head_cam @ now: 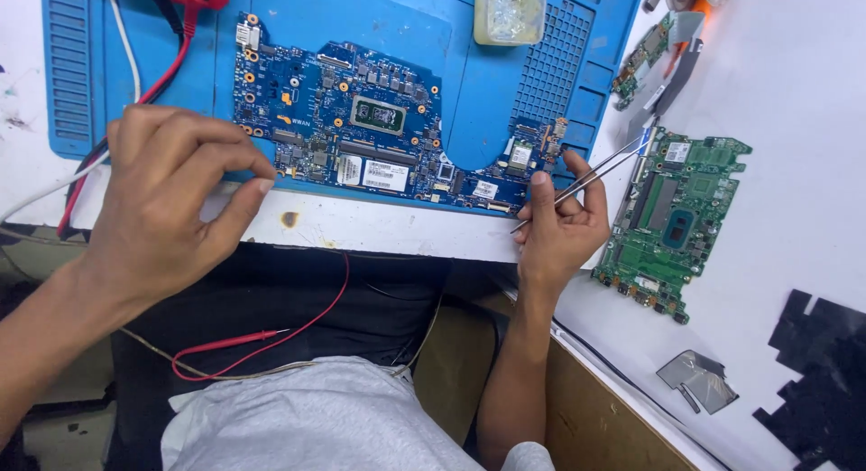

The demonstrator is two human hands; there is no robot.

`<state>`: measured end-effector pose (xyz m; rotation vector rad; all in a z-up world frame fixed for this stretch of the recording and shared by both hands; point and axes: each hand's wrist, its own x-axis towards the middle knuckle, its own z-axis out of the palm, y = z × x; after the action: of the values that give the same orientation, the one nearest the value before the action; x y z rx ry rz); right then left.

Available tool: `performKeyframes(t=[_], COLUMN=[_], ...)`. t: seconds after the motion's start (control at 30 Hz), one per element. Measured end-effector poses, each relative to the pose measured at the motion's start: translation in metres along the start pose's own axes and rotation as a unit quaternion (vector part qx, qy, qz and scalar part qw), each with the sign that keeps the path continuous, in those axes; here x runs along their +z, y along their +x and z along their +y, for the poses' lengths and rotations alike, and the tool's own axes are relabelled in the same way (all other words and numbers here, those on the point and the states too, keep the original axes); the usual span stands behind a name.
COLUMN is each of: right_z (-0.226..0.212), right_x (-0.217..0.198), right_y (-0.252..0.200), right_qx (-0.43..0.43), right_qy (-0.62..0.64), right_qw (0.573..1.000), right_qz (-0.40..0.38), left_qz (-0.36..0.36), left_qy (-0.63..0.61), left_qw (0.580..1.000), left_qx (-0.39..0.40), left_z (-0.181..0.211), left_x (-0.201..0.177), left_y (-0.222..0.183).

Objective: Testing and repairing a laptop motherboard using a multimeter, tweezers, and a hot air rework station.

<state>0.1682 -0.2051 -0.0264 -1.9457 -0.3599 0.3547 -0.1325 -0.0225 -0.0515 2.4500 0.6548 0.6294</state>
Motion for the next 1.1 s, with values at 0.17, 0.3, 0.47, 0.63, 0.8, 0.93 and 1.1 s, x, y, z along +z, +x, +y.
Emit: performKeyframes(t=[0.17,0.3,0.47,0.63,0.8,0.93,1.1], right_z=[0.005,0.008,0.013,0.01,-0.006,-0.012,-0.031], right_x=[0.001,0.001,0.001,0.011,0.03,0.044,0.067], right_y=[-0.002,-0.004,-0.009,-0.029,-0.059,-0.08,-0.091], right_qx=[-0.022,-0.039,-0.075,-0.163,-0.177,-0.17,-0.136], right_qy=[0.007,-0.003,0.029,0.054,0.145,0.156,0.142], right_qw=[1.0,0.999,0.996,0.985,0.967,0.957,0.936], right_qz=[-0.002,0.019,0.044,0.026,-0.108,-0.177,-0.291], left_qz=[0.006,0.034,0.051,0.045,0.03,0.021,0.01], left_qy=[0.009,-0.134,-0.294,-0.43,-0.519,-0.545,-0.557], left_qw=[1.0,0.989,0.942,0.865,0.786,0.747,0.722], left_qx=[-0.007,-0.056,-0.155,-0.254,-0.334,-0.381,-0.41], left_z=[0.0,0.016,0.041,0.05,0.058,0.06,0.063], left_x=[-0.002,-0.009,-0.016,-0.014,-0.015,-0.013,-0.011], left_y=[0.003,0.011,0.02,0.013,0.014,0.012,0.01])
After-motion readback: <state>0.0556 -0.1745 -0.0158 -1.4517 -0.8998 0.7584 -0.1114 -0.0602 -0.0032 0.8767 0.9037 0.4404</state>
